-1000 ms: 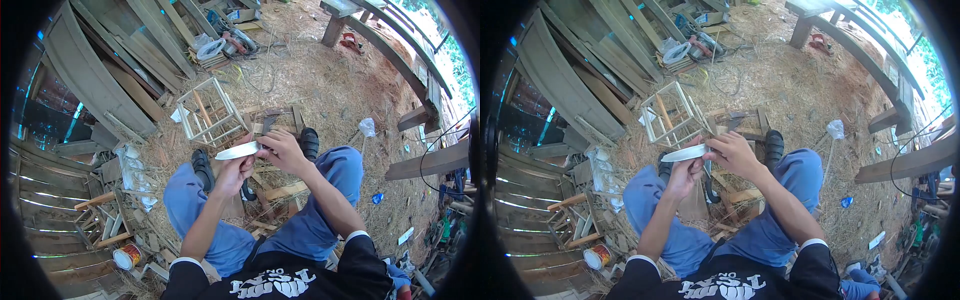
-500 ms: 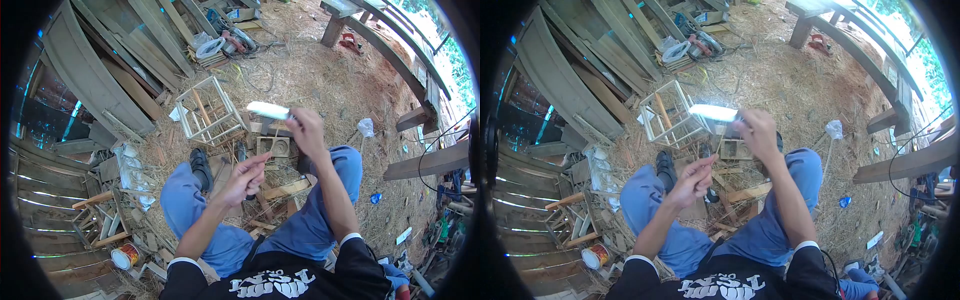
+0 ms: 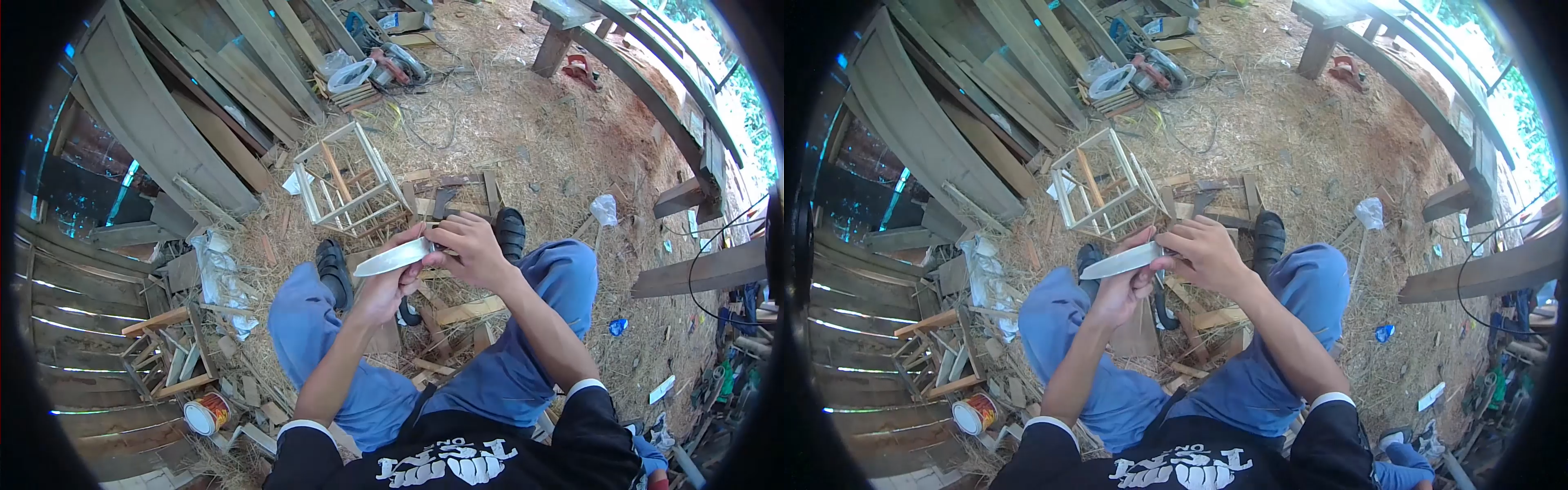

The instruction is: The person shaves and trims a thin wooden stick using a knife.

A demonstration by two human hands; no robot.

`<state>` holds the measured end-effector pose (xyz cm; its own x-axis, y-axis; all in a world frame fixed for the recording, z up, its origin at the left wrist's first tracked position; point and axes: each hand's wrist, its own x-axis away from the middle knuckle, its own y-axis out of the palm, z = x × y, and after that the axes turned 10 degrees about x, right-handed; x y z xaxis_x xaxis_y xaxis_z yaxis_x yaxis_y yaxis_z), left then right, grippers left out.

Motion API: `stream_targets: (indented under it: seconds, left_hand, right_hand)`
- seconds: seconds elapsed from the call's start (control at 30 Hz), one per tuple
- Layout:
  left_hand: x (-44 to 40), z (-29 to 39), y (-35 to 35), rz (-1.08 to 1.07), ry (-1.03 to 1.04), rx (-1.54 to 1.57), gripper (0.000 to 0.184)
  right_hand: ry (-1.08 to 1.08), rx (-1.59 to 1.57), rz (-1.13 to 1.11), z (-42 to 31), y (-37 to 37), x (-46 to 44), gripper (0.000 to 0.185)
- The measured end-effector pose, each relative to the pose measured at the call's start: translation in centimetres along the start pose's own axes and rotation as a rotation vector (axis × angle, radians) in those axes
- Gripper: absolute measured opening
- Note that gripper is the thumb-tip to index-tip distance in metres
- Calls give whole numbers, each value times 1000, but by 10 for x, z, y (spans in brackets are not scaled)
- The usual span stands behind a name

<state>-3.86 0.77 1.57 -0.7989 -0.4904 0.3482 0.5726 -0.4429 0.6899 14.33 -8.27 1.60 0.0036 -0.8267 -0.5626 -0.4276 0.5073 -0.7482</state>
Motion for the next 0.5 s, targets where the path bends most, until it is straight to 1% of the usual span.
stream_targets:
  seconds: [0.03,0.13,0.23,0.33,0.43,0.5]
  left_hand:
    - [-1,1,-1,-32,4,-1,41]
    - [-3,7,5,-71,-130,81,38]
    - [-1,3,4,-94,-77,57,36]
    - [-6,1,-3,-99,-158,135,38]
    - [-2,1,2,-89,-99,63,41]
    - [2,6,6,-103,-117,103,43]
  right_hand:
    - [-16,24,0,0,-3,-1,41]
    - [-44,82,9,1,-10,-2,44]
    - [-61,106,30,4,-11,0,42]
    - [-74,148,36,3,-13,1,39]
    - [-71,179,32,4,-17,0,40]
    - [-51,180,52,4,-21,-1,40]
